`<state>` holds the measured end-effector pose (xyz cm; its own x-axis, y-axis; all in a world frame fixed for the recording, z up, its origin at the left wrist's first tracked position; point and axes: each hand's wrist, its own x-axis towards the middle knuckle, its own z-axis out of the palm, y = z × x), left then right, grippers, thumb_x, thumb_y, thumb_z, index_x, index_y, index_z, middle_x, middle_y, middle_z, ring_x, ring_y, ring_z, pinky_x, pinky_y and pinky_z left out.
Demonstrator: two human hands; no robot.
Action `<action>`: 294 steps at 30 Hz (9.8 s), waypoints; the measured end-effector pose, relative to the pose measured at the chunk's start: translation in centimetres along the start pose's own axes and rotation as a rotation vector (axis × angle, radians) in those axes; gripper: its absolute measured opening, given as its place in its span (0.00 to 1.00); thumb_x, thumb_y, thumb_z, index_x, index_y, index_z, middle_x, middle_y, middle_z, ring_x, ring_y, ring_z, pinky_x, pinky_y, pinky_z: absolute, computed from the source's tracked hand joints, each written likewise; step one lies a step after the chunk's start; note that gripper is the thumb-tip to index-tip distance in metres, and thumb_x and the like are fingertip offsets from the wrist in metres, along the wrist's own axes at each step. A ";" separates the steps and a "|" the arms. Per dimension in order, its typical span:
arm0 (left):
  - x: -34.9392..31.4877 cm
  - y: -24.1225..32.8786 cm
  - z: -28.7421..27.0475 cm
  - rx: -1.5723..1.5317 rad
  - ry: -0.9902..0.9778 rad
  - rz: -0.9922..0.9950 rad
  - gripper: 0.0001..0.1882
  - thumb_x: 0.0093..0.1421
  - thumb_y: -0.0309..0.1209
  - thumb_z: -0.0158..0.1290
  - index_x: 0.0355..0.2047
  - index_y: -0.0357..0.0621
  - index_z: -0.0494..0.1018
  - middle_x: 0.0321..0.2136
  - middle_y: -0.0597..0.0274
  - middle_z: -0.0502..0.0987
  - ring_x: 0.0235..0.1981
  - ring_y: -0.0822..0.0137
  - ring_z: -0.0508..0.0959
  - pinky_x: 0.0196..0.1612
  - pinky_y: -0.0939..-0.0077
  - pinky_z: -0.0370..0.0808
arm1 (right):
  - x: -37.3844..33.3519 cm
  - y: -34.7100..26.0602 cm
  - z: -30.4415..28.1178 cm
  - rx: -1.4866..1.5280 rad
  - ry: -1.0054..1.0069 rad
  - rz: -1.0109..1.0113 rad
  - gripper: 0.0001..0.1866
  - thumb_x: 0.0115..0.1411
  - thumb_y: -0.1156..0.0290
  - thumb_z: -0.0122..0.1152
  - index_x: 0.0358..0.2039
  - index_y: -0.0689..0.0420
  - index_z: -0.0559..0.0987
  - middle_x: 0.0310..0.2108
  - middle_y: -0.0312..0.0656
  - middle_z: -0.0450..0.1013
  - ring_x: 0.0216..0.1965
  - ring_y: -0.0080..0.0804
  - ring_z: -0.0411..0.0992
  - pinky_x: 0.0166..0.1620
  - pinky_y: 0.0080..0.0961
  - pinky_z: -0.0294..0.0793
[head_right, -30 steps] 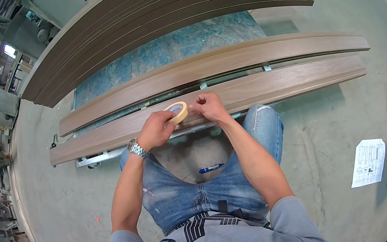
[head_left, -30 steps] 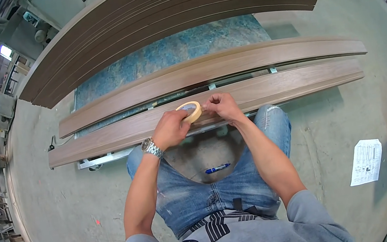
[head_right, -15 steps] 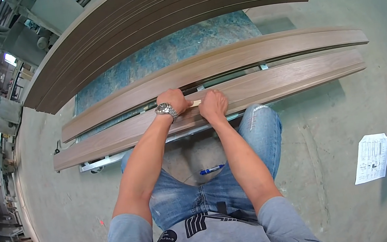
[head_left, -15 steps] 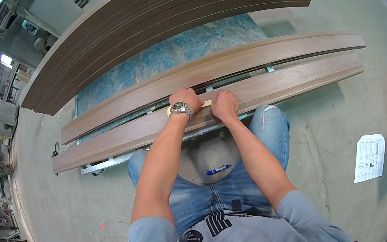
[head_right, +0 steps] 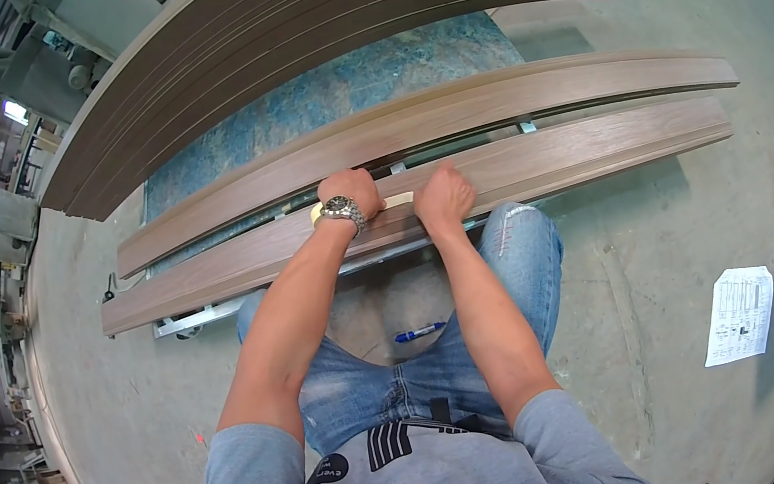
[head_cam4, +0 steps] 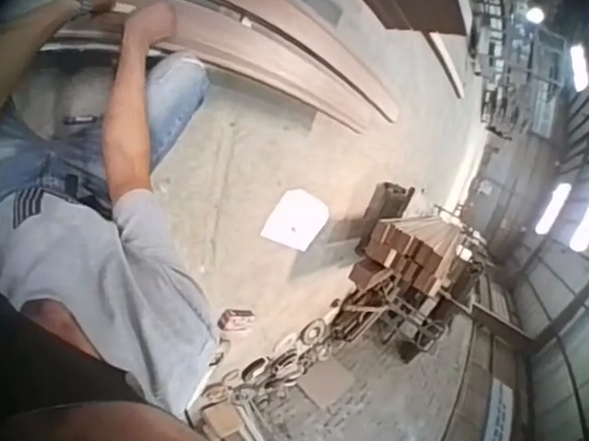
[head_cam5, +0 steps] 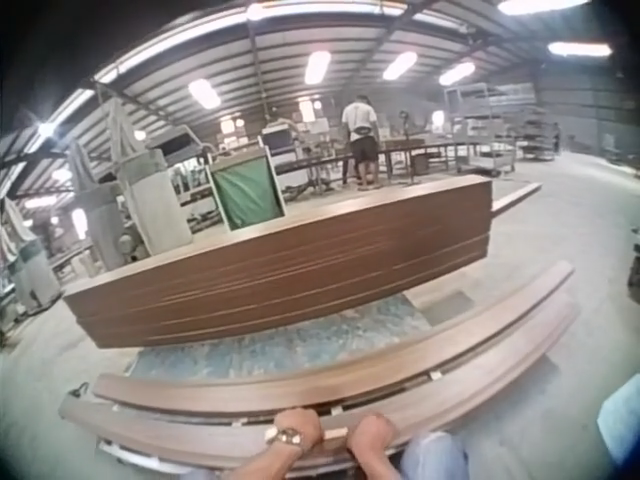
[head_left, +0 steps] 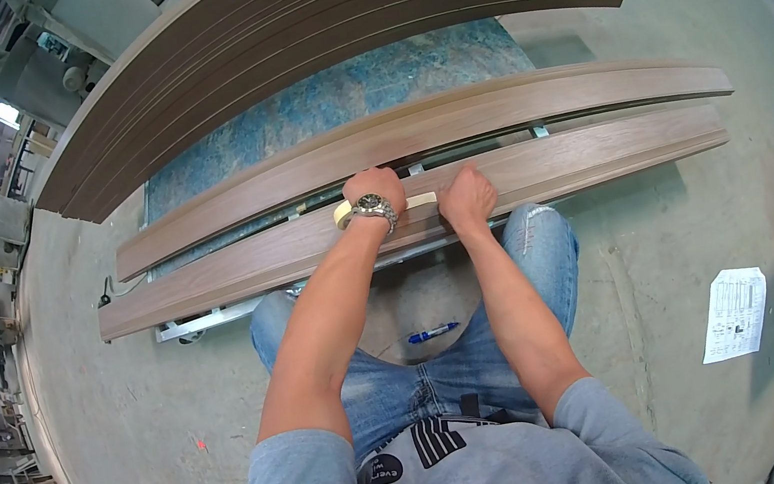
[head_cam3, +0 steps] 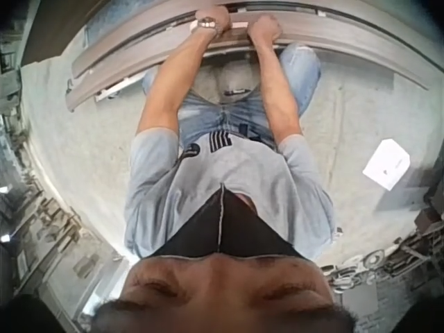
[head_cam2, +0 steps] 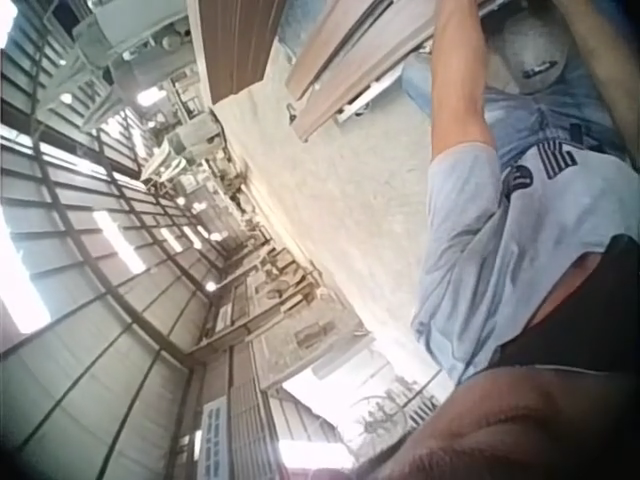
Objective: Inspecting and marking wooden components in a factory while referring to technical drawings.
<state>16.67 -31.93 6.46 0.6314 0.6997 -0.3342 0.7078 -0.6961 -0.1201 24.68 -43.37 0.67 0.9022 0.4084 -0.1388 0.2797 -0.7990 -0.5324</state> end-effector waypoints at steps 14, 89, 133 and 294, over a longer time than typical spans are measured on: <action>0.6 -0.6 -0.2 -0.050 -0.011 0.116 0.17 0.55 0.39 0.57 0.42 0.47 0.84 0.43 0.50 0.84 0.46 0.52 0.83 0.48 0.60 0.80 | -7.2 1.1 5.4 -0.192 0.024 -0.687 0.39 0.67 0.47 0.47 0.67 0.65 0.62 0.72 0.47 0.52 0.75 0.47 0.40 0.74 0.54 0.32; 12.3 -0.6 -4.5 -0.160 0.185 -0.017 0.12 0.53 0.33 0.63 0.38 0.46 0.84 0.42 0.54 0.84 0.44 0.54 0.84 0.47 0.63 0.81 | 10.3 -5.7 3.6 0.055 0.266 -0.146 0.18 0.54 0.67 0.63 0.44 0.61 0.80 0.41 0.52 0.77 0.45 0.53 0.74 0.49 0.53 0.69; -20.9 -31.1 11.5 -1.027 0.989 -0.434 0.12 0.67 0.27 0.49 0.45 0.28 0.70 0.27 0.62 0.75 0.25 0.74 0.75 0.26 0.76 0.71 | 7.0 -1.8 5.2 -0.292 0.086 -0.559 0.35 0.70 0.45 0.39 0.69 0.55 0.62 0.73 0.40 0.52 0.75 0.44 0.42 0.72 0.63 0.34; -0.4 -14.4 14.0 -0.438 0.847 -0.116 0.17 0.60 0.41 0.55 0.41 0.41 0.76 0.42 0.57 0.78 0.53 0.55 0.72 0.59 0.55 0.60 | 9.5 -3.5 5.6 1.066 0.010 -0.163 0.10 0.51 0.70 0.74 0.29 0.61 0.83 0.20 0.32 0.75 0.21 0.17 0.70 0.26 0.18 0.68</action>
<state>1.79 -24.43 -4.73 0.4478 0.7637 0.4649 0.7272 -0.6137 0.3077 30.40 -34.26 -3.46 0.8841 0.4673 0.0037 -0.0292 0.0632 -0.9976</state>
